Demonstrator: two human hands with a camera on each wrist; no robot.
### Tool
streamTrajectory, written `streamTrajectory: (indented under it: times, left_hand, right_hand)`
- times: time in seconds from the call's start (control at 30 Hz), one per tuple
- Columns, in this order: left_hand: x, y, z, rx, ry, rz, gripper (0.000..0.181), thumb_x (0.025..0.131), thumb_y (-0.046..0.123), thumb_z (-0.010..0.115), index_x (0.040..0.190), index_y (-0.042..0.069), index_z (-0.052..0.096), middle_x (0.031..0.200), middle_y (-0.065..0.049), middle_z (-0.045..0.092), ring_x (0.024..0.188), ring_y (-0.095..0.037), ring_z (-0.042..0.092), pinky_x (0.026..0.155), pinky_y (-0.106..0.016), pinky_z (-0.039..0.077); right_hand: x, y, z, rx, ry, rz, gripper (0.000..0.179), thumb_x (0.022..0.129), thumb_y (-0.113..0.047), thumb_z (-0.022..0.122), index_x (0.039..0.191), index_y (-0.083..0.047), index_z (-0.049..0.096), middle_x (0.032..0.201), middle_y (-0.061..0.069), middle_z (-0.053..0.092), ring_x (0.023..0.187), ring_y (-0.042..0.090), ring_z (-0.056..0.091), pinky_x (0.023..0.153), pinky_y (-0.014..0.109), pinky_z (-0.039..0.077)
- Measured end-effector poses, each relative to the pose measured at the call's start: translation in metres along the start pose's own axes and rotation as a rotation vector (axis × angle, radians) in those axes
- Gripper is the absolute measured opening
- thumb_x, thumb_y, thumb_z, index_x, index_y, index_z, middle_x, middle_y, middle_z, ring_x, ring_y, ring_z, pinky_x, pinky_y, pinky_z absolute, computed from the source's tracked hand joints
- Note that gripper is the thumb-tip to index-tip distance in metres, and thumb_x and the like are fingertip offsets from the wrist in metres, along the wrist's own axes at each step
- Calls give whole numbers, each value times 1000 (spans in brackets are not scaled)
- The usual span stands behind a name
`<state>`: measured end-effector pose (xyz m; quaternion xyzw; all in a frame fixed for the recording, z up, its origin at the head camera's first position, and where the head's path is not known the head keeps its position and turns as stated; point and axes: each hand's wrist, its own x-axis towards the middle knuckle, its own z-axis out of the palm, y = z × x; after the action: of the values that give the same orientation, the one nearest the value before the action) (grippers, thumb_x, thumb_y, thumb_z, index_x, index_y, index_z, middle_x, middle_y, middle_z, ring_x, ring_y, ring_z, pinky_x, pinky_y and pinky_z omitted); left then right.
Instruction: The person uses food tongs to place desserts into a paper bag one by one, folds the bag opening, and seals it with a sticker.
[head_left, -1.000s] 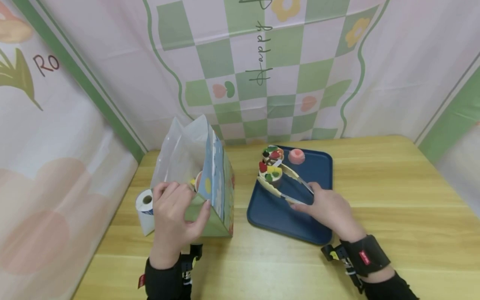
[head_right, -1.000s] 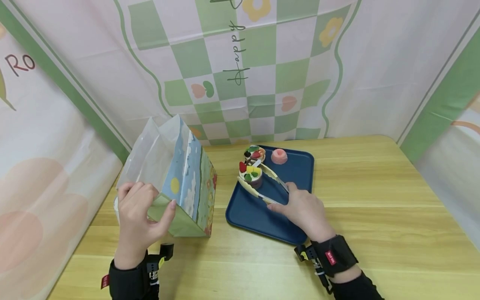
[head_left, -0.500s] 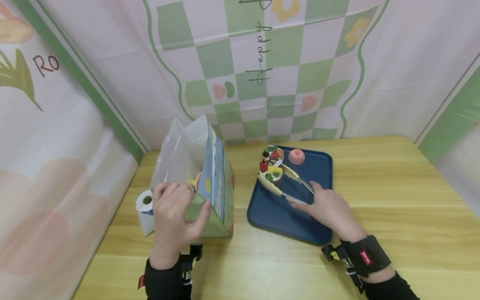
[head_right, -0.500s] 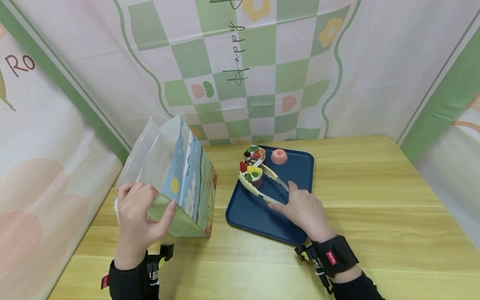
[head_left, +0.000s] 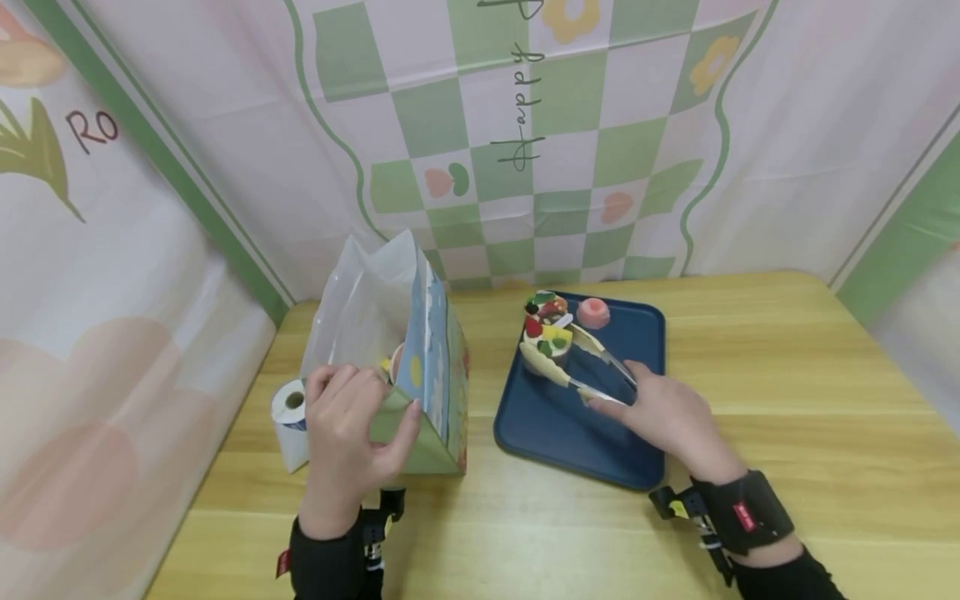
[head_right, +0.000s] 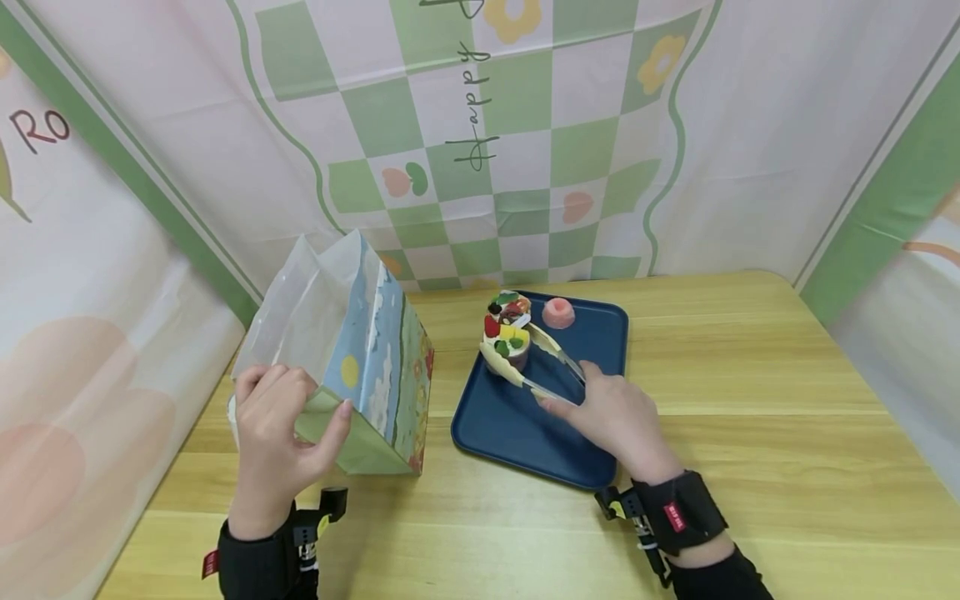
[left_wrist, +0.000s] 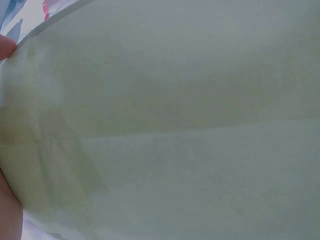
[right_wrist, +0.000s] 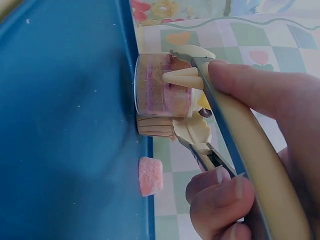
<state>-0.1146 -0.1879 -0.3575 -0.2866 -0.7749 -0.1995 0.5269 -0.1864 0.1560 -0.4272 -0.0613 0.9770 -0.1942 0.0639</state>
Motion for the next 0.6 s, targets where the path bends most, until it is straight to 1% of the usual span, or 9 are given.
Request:
streamTrajectory:
  times: [0.1, 0.33, 0.6]
  left_hand:
    - [0, 0, 0, 1, 2, 2, 40, 93, 34, 53, 64, 8, 45, 59, -2, 46, 58, -16, 37, 77, -41, 31]
    - [0, 0, 0, 3, 5, 4, 40, 93, 34, 53, 64, 8, 45, 59, -1, 45, 57, -16, 37, 77, -41, 31]
    - [1, 1, 1, 3, 6, 3, 39, 93, 34, 53, 64, 8, 44, 59, -1, 46, 57, -17, 37, 76, -41, 31]
  right_hand:
    - [-1, -1, -3, 1, 9, -7, 110, 76, -81, 54, 143, 6, 39, 119, 33, 63, 95, 41, 66, 67, 47, 50]
    - [-4, -2, -8, 14, 14, -11, 106, 77, -81, 53, 140, 3, 44, 116, 30, 65, 91, 37, 66, 64, 44, 49]
    - [-6, -1, -11, 17, 11, -20, 103, 79, -79, 53, 140, 3, 45, 115, 30, 65, 91, 36, 65, 65, 44, 49]
